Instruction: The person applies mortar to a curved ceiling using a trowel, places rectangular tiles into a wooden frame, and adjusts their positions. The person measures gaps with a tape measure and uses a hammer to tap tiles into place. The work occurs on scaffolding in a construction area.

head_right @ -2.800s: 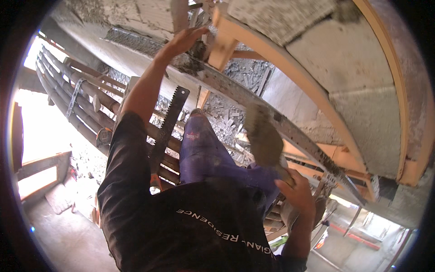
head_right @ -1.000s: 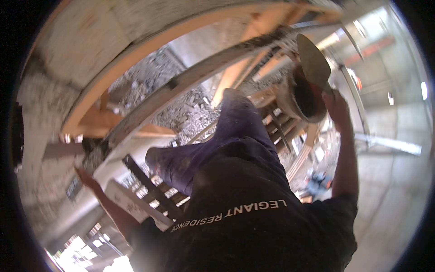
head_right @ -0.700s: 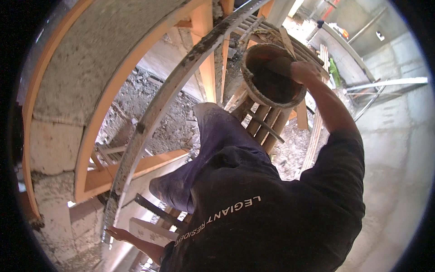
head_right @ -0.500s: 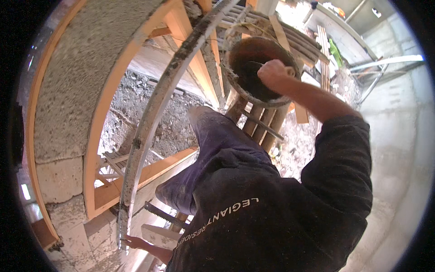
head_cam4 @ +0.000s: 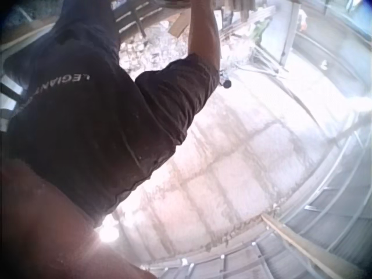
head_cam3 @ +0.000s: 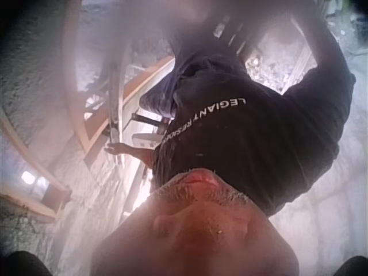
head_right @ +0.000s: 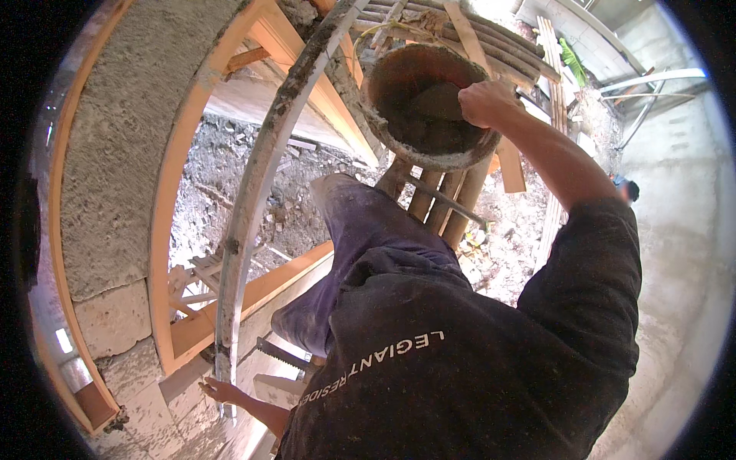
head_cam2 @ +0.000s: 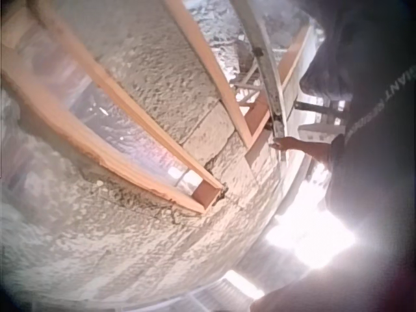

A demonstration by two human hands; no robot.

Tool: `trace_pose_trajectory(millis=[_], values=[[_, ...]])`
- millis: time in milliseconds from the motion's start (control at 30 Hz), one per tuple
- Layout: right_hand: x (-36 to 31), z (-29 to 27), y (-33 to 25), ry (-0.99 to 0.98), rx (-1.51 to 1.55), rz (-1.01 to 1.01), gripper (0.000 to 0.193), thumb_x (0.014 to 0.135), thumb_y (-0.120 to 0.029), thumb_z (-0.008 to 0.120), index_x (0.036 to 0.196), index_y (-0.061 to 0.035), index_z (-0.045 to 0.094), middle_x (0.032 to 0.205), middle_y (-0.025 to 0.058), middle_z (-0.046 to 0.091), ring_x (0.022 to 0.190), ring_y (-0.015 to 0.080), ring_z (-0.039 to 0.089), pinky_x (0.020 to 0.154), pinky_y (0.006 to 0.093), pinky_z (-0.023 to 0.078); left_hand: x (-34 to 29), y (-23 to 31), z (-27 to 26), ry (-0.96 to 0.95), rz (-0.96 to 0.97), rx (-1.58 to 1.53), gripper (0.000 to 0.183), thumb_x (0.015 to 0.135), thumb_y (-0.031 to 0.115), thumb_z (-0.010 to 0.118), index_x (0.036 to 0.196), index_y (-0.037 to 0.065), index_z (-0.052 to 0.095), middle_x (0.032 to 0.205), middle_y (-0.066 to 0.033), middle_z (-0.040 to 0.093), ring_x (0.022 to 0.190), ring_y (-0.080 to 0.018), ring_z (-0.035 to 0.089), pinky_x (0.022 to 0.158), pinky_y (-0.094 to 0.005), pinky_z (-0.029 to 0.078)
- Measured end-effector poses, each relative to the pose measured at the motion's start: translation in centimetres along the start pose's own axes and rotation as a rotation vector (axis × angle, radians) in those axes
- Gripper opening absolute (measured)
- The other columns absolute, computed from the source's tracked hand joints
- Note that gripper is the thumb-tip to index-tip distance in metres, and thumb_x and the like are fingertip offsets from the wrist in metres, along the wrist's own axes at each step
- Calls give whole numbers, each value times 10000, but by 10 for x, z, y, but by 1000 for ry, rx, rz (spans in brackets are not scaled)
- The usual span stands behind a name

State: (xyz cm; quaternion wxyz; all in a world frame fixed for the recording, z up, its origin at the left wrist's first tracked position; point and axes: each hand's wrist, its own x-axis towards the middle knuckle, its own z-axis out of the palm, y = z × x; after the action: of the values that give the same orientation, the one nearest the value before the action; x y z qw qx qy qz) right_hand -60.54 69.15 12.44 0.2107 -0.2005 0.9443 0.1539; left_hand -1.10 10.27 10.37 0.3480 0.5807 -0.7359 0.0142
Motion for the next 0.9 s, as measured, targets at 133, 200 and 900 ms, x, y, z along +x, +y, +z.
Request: trace_pose_trajectory(millis=[133, 200, 900], values=[[-15, 8, -26, -42, -41, -62, 217, 753, -132, 518, 854, -58, 696, 869, 146, 678, 844, 296, 664, 708, 414, 537, -8, 1, 0, -53, -85, -19, 492, 929, 351, 482, 1286, 12, 478, 1262, -224, 505, 1156, -339, 496, 964, -406, 401], [-25, -3, -38, -110, -29, -121, 235, 783, -175, 523, 879, -38, 688, 876, 160, 673, 841, 307, 661, 711, 421, 530, -15, -9, 1, -63, -110, -38, 481, 937, 316, 482, 1285, -16, 467, 1276, -220, 494, 1179, -329, 481, 981, -396, 393], [-86, -33, 3, -34, 692, 73, 460, 872, -454, 530, 646, -53, 536, 536, -5, 446, 506, 98, 417, 478, 314, 329, -87, -81, 51, -94, -350, -728, 413, 948, 168, 456, 1298, -47, 415, 1274, -209, 488, 1089, -245, 519, 948, -353, 417]])
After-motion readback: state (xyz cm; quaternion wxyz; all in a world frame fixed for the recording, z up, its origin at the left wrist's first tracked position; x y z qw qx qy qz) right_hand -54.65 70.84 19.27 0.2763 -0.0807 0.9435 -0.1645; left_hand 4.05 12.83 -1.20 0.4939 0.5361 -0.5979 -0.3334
